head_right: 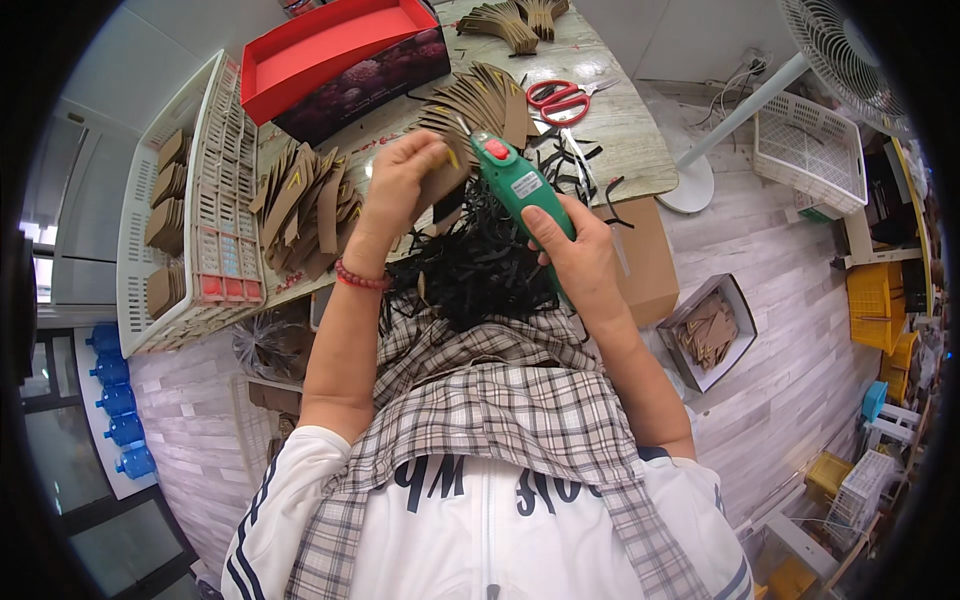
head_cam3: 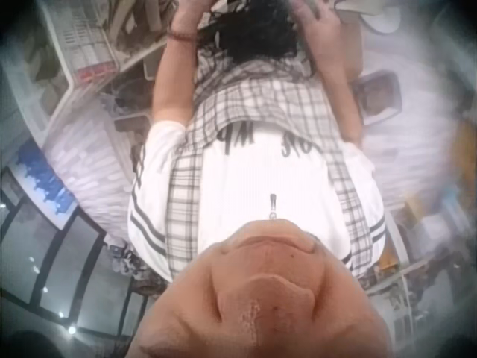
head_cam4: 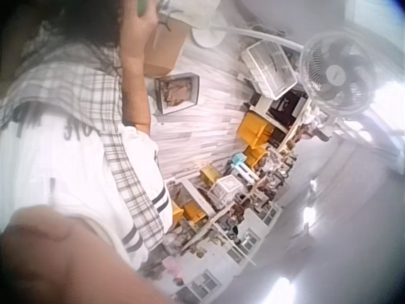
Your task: The person uses a green rotary cutter to trim the edges of small brown cardboard pieces on a table. They handle the pieces one at a time, rotating them as needed, and place trimmed pieces back on the table. A second person briefly enters to move a basket of cardboard.
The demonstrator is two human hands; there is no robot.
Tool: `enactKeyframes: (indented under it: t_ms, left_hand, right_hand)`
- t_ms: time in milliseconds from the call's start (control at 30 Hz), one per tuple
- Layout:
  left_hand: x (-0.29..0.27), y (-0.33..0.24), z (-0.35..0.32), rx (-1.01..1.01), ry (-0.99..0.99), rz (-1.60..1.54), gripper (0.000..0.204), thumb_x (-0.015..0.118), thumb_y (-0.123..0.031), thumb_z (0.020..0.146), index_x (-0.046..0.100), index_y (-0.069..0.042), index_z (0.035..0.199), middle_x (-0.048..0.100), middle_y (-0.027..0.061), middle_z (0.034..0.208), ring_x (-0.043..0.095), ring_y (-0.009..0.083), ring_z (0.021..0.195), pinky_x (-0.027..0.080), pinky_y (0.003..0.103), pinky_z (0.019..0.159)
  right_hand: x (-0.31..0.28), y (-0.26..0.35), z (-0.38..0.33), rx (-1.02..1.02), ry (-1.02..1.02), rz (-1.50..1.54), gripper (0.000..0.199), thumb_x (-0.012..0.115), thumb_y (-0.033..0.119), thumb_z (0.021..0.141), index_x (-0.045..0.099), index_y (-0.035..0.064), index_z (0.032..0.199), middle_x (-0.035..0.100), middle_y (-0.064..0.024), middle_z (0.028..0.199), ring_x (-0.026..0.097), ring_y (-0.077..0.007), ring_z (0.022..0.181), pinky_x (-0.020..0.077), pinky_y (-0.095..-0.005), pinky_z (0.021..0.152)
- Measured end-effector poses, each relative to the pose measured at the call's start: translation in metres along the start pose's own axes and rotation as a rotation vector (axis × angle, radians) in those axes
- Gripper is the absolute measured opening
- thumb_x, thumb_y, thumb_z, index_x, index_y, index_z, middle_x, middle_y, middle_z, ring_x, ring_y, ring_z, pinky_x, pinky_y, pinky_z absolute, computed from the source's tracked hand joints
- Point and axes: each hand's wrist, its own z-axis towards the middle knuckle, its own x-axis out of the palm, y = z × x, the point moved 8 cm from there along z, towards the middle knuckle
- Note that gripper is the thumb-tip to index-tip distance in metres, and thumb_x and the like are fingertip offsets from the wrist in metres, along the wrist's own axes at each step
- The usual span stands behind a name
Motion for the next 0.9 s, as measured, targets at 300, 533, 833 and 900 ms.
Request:
enactKeyframes:
  t_ms: [300, 533, 833, 900]
  left_hand:
    - [-0.03, 0.011, -0.006, -0.249, -0.087, -0.504, 0.017, 0.047, -0.018, 0.098, 0.055, -0.004, 0.098, 0.065, 0.0075, 0.089, 0.063, 0.0141, 0.076, 0.05, 0.026, 0.066]
    - [-0.102, -0.006, -0.003, -0.301, -0.103, -0.135, 0.008, 0.054, -0.006, 0.09, 0.051, -0.001, 0.096, 0.058, 0.0078, 0.085, 0.063, 0.0174, 0.073, 0.052, 0.029, 0.062]
    - [-0.248, -0.01, -0.014, -0.18, -0.435, 0.219, 0.018, 0.06, -0.005, 0.086, 0.056, 0.0, 0.103, 0.062, 0.01, 0.094, 0.061, 0.0155, 0.076, 0.053, 0.032, 0.066]
    - [-0.239, -0.042, -0.012, 0.097, -0.673, 1.11, 0.026, 0.064, -0.006, 0.081, 0.058, -0.001, 0.106, 0.063, 0.0111, 0.092, 0.059, 0.0209, 0.082, 0.048, 0.035, 0.073]
  right_hand:
    - [-0.012, -0.018, -0.006, 0.062, -0.043, -0.028, 0.038, 0.066, 0.037, 0.087, 0.064, 0.0015, 0.1, 0.059, -0.0002, 0.07, 0.053, -0.0057, 0.057, 0.0419, -0.0207, 0.05]
    - [-0.002, -0.022, -0.006, 0.064, -0.015, 0.038, 0.035, 0.066, 0.035, 0.087, 0.064, 0.0013, 0.098, 0.059, 0.0, 0.071, 0.053, -0.0056, 0.058, 0.0419, -0.0206, 0.05]
    - [-0.004, -0.029, -0.007, 0.073, -0.012, 0.003, 0.035, 0.066, 0.034, 0.088, 0.064, 0.0006, 0.099, 0.06, -0.0005, 0.074, 0.056, -0.0057, 0.063, 0.0437, -0.0205, 0.051]
    - [-0.004, -0.028, -0.004, 0.073, -0.017, 0.0, 0.035, 0.066, 0.034, 0.088, 0.064, 0.0007, 0.099, 0.06, -0.0006, 0.074, 0.056, -0.0057, 0.063, 0.0439, -0.0204, 0.051]
